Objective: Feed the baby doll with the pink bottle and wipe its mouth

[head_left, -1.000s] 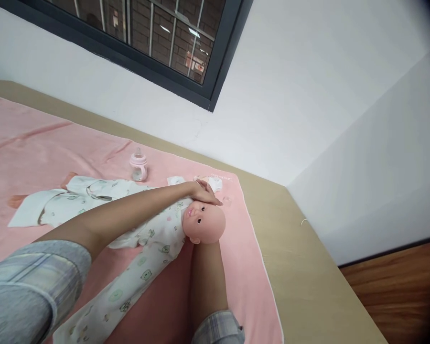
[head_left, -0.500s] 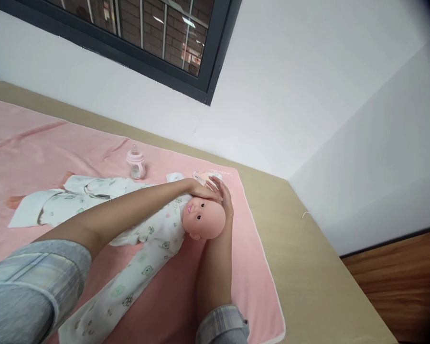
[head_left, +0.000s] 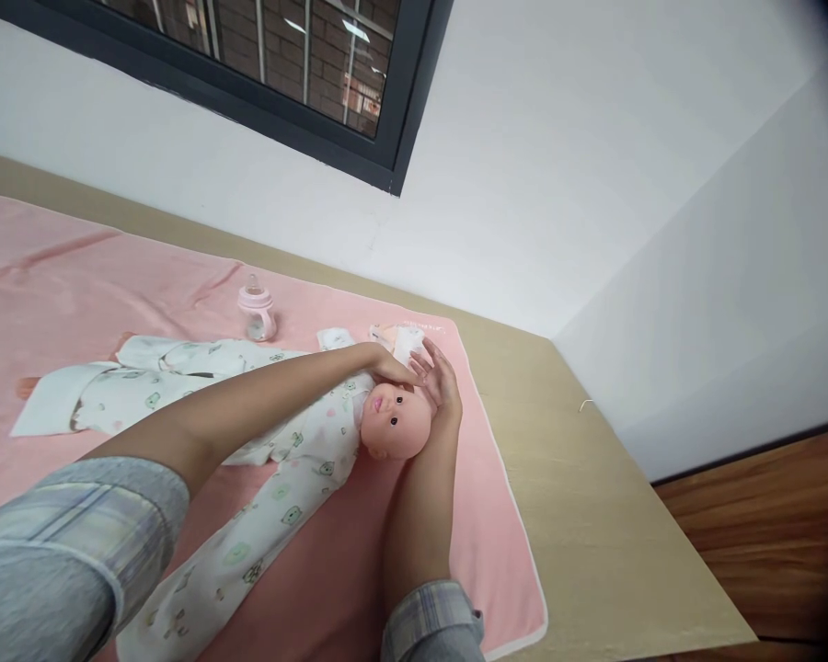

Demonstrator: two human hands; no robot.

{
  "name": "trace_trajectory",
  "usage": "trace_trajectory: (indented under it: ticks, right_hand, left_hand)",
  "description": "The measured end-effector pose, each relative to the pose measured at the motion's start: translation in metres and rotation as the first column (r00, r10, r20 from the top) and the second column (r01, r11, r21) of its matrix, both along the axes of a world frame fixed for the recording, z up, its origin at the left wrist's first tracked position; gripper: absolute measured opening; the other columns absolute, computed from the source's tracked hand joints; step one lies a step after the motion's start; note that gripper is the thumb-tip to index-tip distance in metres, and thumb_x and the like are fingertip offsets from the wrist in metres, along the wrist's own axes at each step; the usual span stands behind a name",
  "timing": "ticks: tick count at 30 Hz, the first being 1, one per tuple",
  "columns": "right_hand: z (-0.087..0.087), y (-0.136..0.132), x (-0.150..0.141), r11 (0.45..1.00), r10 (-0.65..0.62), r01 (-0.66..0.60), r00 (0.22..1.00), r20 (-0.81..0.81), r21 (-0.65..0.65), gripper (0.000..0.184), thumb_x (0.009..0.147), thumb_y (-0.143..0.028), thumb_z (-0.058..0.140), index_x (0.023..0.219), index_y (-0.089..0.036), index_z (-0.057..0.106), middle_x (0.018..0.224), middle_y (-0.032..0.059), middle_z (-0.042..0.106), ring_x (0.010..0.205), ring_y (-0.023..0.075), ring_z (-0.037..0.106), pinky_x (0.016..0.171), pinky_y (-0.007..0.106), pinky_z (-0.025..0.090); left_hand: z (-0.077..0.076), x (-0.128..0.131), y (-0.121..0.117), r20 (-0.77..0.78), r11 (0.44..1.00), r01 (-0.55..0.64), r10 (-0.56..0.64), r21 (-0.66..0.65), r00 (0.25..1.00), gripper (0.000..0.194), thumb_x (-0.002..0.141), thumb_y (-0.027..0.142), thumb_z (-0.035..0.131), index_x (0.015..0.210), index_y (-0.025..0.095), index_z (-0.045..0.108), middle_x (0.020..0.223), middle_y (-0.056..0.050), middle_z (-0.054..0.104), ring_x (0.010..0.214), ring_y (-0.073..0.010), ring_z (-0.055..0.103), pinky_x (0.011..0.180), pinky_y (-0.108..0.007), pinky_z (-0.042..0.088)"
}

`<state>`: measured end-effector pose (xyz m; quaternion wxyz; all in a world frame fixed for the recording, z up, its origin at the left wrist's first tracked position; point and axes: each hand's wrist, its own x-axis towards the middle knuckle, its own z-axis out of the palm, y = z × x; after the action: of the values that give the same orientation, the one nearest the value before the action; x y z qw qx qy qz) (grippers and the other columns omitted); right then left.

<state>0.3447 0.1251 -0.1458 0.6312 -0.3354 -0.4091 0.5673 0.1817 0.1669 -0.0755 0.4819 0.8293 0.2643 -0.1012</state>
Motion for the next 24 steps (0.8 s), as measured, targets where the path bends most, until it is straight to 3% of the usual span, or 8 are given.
trace_trajectory:
  ticks: [2,5,8,11,20,24]
  right_hand:
    - [-0.002,0.001,0.000,1.000,-0.004,0.004,1.000,-0.005,-0.004,0.056,0.073,-0.051,0.073,0.122,-0.025,0.064,0.137,0.0076,0.060,0.117,0.0219,0.063,0.107,0.040,0.047]
    - [-0.001,0.001,-0.001,1.000,-0.006,0.006,0.999,-0.036,-0.015,0.054,0.072,-0.050,0.074,0.120,-0.026,0.065,0.145,0.0070,0.055,0.118,0.0226,0.063,0.107,0.041,0.048]
    - [0.001,0.001,-0.003,1.000,0.007,-0.008,0.997,-0.076,-0.012,0.056,0.072,-0.048,0.074,0.122,-0.026,0.063,0.146,0.0071,0.054,0.117,0.0208,0.064,0.108,0.039,0.048]
    - [0.002,0.001,-0.004,1.000,0.008,-0.008,0.996,-0.093,-0.004,0.059,0.071,-0.047,0.075,0.124,-0.026,0.060,0.144,0.0079,0.056,0.115,0.0197,0.064,0.107,0.038,0.048]
    - [-0.002,0.002,-0.003,1.000,-0.020,0.018,0.996,-0.090,-0.014,0.060,0.071,-0.049,0.074,0.125,-0.026,0.059,0.143,0.0084,0.057,0.116,0.0194,0.064,0.108,0.039,0.048]
    - [-0.006,0.005,-0.001,1.000,-0.014,0.013,0.995,-0.096,-0.009,0.058,0.074,-0.048,0.072,0.127,-0.026,0.059,0.142,0.0080,0.057,0.116,0.0189,0.064,0.108,0.039,0.048]
  left_hand:
    - [0.001,0.000,0.006,-0.068,1.000,0.003,-0.003,-0.003,0.998,0.052,0.075,0.065,0.064,0.095,0.018,0.074,0.091,-0.011,0.074,0.092,-0.0289,0.067,0.079,-0.033,0.055]
    - [0.006,-0.003,0.020,-0.091,0.994,-0.057,0.065,0.090,0.994,0.040,0.085,0.054,0.066,0.093,0.016,0.072,0.091,-0.009,0.072,0.089,-0.0242,0.066,0.081,-0.032,0.055]
    - [0.011,-0.010,0.033,-0.090,0.966,-0.161,0.183,0.204,0.979,0.030,0.097,0.040,0.062,0.106,0.013,0.067,0.106,-0.009,0.067,0.097,-0.0226,0.064,0.087,-0.038,0.055]
    - [0.014,-0.015,0.041,-0.095,0.932,-0.258,0.290,0.255,0.952,0.032,0.100,0.036,0.060,0.122,0.013,0.061,0.121,-0.011,0.061,0.104,-0.0241,0.063,0.089,-0.043,0.056]
    - [0.001,0.000,0.042,-0.155,0.900,-0.385,0.418,0.207,0.895,0.034,0.099,0.034,0.062,0.126,0.014,0.059,0.124,-0.012,0.060,0.106,-0.0247,0.063,0.090,-0.044,0.056]
    - [0.005,0.002,0.039,-0.103,0.894,-0.416,0.436,0.166,0.894,0.034,0.099,0.034,0.061,0.126,0.014,0.059,0.123,-0.012,0.060,0.105,-0.0242,0.063,0.089,-0.044,0.056]
